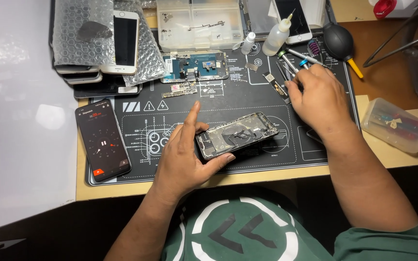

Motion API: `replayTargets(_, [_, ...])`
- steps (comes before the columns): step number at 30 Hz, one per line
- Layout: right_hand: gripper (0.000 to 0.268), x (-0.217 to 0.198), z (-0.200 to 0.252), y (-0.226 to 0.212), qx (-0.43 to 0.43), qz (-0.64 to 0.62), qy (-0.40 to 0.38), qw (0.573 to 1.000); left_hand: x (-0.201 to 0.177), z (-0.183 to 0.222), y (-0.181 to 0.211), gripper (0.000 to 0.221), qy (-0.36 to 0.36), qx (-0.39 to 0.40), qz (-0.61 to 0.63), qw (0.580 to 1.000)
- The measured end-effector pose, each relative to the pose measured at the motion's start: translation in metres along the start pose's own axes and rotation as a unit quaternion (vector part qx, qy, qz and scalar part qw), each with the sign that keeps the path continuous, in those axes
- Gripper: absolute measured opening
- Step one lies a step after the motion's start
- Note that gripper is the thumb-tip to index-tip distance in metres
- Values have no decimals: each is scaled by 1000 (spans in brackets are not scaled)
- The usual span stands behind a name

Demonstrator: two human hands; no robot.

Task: Extracting and manipulating internal components of a disassembled smartphone using precision tools on a repair mat.

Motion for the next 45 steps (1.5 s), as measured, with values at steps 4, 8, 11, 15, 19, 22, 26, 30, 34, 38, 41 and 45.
replayTargets(4, [27,20,-5,6,20,15,-20,1000,-3,1,-4,117,33,-10,22,999])
replayTargets(8, [22,18,-5,4,27,-24,-29,999,-3,3,-6,116,24,-12,38,999])
replayTargets(11, [14,-18,-10,-13,7,-125,13,992,-5,1,-4,114,9,-17,43,999])
replayTargets(15, [18,-66,-22,-48,-22,-288,33,957,-5,1,-3,111,10,-8,46,999])
replayTargets(19, [26,-41,-46,-77,-5,-618,-140,773,-8,1,1,111,24,-1,55,998])
replayTargets(22, [26,-22,-51,-104,-143,-721,-200,648,-11,1,2,110,33,-1,54,998])
replayTargets(26, [15,9,-43,-111,-77,-715,-212,661,-14,-1,5,110,34,3,66,997])
replayTargets(30, [15,15,-32,-113,-12,-580,-276,766,-10,-7,2,111,22,-10,90,996])
replayTargets(34, [12,13,-32,-118,-30,-626,-299,720,-6,-8,0,113,20,-14,73,997])
replayTargets(38, [12,15,-29,-126,-82,-599,-335,723,-7,-7,2,112,19,-16,80,997])
replayTargets(41, [13,16,-27,-129,-101,-579,-348,730,-5,-6,3,112,22,0,78,997])
replayTargets(45, [12,15,-29,-129,-98,-557,-354,745,-4,-5,4,111,21,4,64,998])
Point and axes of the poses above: each hand's wrist, its own z-axis away from the middle knuckle, its own x-axis out of the palm, y = z × x, the point moved 8 cm from there along -z, towards the middle knuckle, and after that the axes turned 2 degrees about -z, right-handed, at the moved point
